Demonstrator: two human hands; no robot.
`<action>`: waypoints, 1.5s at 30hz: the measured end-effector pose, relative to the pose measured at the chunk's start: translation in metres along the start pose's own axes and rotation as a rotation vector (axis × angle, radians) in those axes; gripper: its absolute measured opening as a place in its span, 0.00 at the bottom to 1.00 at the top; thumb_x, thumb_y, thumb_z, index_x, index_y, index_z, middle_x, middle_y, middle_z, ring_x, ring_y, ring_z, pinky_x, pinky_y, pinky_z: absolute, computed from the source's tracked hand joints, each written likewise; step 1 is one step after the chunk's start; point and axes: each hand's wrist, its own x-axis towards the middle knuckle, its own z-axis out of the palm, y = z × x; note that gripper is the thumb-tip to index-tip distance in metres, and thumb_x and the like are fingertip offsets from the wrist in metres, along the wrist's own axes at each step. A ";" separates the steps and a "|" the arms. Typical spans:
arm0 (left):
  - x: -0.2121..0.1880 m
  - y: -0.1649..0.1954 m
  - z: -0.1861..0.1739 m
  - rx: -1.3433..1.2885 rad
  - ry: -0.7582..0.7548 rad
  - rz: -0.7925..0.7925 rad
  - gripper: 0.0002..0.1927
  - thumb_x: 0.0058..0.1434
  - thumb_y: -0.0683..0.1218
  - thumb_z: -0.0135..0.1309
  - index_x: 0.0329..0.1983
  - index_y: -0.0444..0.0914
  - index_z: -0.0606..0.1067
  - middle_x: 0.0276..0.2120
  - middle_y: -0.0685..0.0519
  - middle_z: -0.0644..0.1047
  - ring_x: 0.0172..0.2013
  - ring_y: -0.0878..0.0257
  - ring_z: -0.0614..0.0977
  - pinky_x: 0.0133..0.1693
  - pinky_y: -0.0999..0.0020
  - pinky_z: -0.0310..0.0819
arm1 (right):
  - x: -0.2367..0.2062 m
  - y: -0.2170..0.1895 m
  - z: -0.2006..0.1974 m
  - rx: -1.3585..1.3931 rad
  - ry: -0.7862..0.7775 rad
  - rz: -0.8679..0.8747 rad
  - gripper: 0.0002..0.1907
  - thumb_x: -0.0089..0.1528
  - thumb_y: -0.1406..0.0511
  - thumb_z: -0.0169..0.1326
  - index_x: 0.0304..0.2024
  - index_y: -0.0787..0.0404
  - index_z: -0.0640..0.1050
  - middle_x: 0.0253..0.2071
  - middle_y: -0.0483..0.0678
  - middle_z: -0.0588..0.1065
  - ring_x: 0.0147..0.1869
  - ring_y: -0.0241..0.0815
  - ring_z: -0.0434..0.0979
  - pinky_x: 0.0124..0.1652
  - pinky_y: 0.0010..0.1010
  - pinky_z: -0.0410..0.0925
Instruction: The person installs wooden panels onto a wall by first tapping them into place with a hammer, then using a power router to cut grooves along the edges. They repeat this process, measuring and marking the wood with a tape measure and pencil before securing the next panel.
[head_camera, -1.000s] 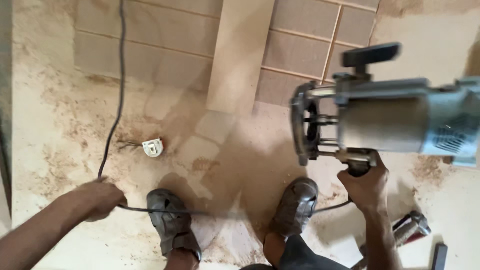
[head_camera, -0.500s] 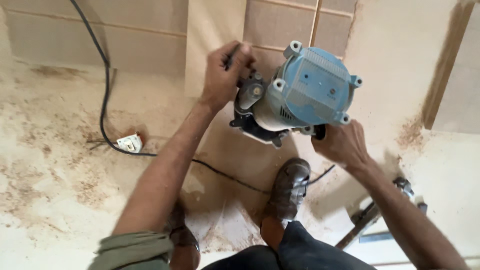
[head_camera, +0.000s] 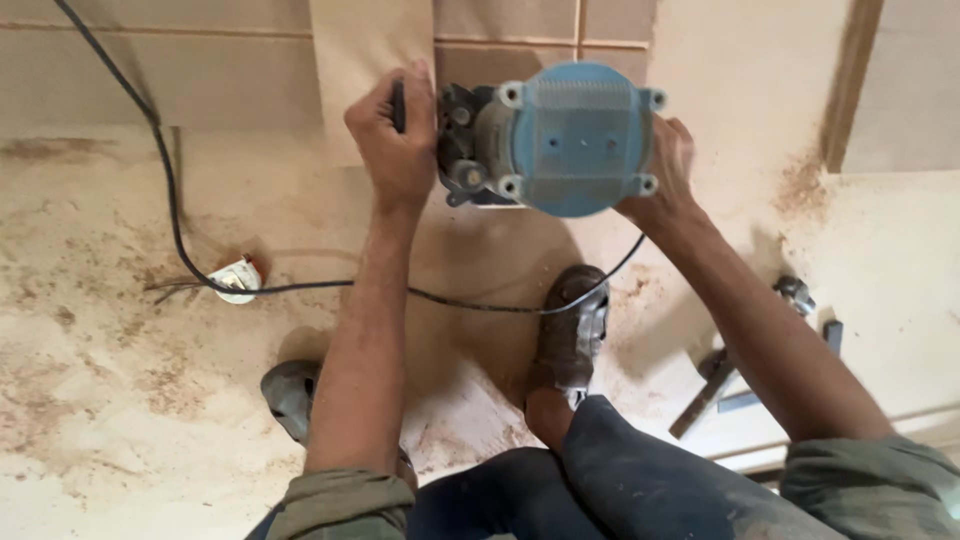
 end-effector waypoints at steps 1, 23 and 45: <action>-0.001 0.000 -0.001 0.005 -0.010 -0.020 0.21 0.76 0.45 0.50 0.24 0.34 0.68 0.20 0.62 0.66 0.23 0.74 0.64 0.26 0.72 0.54 | 0.002 -0.001 -0.002 -0.018 0.073 -0.051 0.12 0.56 0.60 0.66 0.29 0.60 0.77 0.21 0.44 0.73 0.19 0.34 0.67 0.23 0.32 0.63; 0.008 0.016 0.012 0.226 0.171 -0.062 0.18 0.71 0.46 0.52 0.26 0.32 0.69 0.19 0.56 0.63 0.24 0.70 0.63 0.26 0.68 0.56 | 0.029 -0.039 -0.034 -0.267 0.027 0.053 0.17 0.64 0.59 0.57 0.55 0.54 0.75 0.39 0.46 0.76 0.39 0.44 0.79 0.40 0.40 0.69; 0.007 0.010 0.011 0.319 0.135 -0.016 0.19 0.72 0.44 0.51 0.23 0.32 0.69 0.16 0.55 0.67 0.20 0.70 0.67 0.25 0.67 0.58 | 0.042 -0.017 -0.035 -0.168 -0.083 0.014 0.15 0.61 0.63 0.58 0.50 0.54 0.76 0.32 0.44 0.76 0.34 0.44 0.79 0.35 0.37 0.68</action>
